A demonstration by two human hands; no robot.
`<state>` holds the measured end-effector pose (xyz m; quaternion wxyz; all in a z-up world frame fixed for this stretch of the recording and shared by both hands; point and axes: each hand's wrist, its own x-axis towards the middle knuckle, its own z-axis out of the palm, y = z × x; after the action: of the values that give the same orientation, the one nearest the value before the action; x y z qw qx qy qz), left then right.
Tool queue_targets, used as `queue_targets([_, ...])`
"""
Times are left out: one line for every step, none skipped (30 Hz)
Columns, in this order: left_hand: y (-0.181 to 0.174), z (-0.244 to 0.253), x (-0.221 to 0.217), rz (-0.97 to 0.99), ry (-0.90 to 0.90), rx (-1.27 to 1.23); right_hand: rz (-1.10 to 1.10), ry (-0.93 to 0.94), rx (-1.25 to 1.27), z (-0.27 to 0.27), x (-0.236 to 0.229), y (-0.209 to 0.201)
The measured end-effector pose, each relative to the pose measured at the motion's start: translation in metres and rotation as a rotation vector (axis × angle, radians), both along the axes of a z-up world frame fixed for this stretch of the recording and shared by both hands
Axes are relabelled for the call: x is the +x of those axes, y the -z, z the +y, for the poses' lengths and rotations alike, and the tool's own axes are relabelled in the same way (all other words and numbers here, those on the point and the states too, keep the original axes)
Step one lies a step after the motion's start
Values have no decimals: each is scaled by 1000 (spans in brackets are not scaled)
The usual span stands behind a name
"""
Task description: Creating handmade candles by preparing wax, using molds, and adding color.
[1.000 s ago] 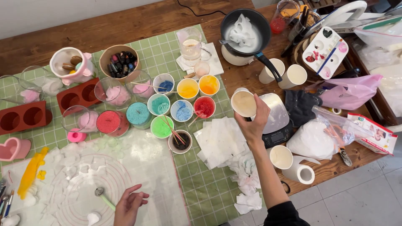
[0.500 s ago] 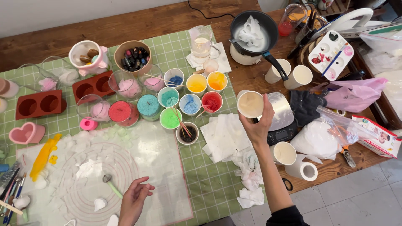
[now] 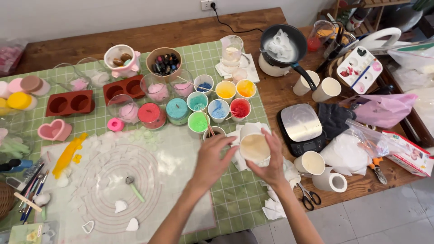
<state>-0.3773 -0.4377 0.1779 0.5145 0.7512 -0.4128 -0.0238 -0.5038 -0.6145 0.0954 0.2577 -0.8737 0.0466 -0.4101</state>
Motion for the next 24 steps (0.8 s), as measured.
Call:
queue_targets([2, -5, -3, -4, -4, -2, -4, -4, -2, 5, -1, 1])
queue_targets([5, -10, -6, -66, -14, 4, -7, -54, 27, 10, -4, 3])
queue_targets([8, -16, -10, -127, -24, 10, -10, -104, 57, 14, -7, 5])
queue_targets([12, -16, -10, -127, -20, 10, -9, -100, 56, 17, -8, 6])
queue_targets([16, -17, -11, -130, -60, 10, 4, -103, 72, 18, -8, 8])
queue_targets([21, -18, -13, -130, -96, 12, 19, -102, 89, 21, -11, 10])
queue_targets([23, -17, -12, -127, -88, 13, 23, -94, 91, 23, -12, 10])
queue_targets([25, -16, -12, -100, -112, 14, 39, -100, 83, 24, -13, 11])
queue_targets([28, -16, -12, -73, -137, 15, 56, -106, 74, 25, -14, 11])
queue_targets([30, -15, -11, -72, -132, 14, 56, -101, 74, 27, -14, 12])
queue_targets([33, -14, -10, -18, -147, 51, 94, -84, 83, 29, -14, 13])
queue_targets([36, -12, -9, 35, -163, 89, 132, -68, 93, 30, -14, 14])
queue_targets([38, -10, -9, 35, -159, 88, 132, -65, 92, 31, -13, 15])
queue_targets([40, -9, -8, 58, -178, 107, 130, -99, 80, 31, -13, 16])
queue_targets([42, -7, -8, 80, -197, 126, 127, -133, 67, 31, -12, 17])
queue_targets([46, -6, -8, 79, -194, 126, 126, -131, 66, 31, -12, 17])
queue_targets([50, -4, -7, 91, -211, 116, 128, -150, 51, 32, -11, 17])
queue_targets([53, -2, -7, 103, -230, 108, 130, -171, 37, 33, -11, 17])
queue_targets([53, -2, -8, 102, -230, 108, 129, -172, 37, 33, -10, 16])
queue_targets([52, -2, -8, 88, -238, 99, 149, -164, 45, 34, -10, 16])
queue_targets([52, -1, -8, 74, -247, 90, 169, -156, 53, 35, -9, 15])
queue_targets([51, -1, -9, 75, -250, 91, 170, -160, 54, 35, -9, 15])
queue_targets([51, 0, -10, 45, -254, 84, 182, -158, 59, 36, -9, 15])
queue_targets([50, 0, -10, 14, -257, 75, 194, -156, 63, 35, -9, 14])
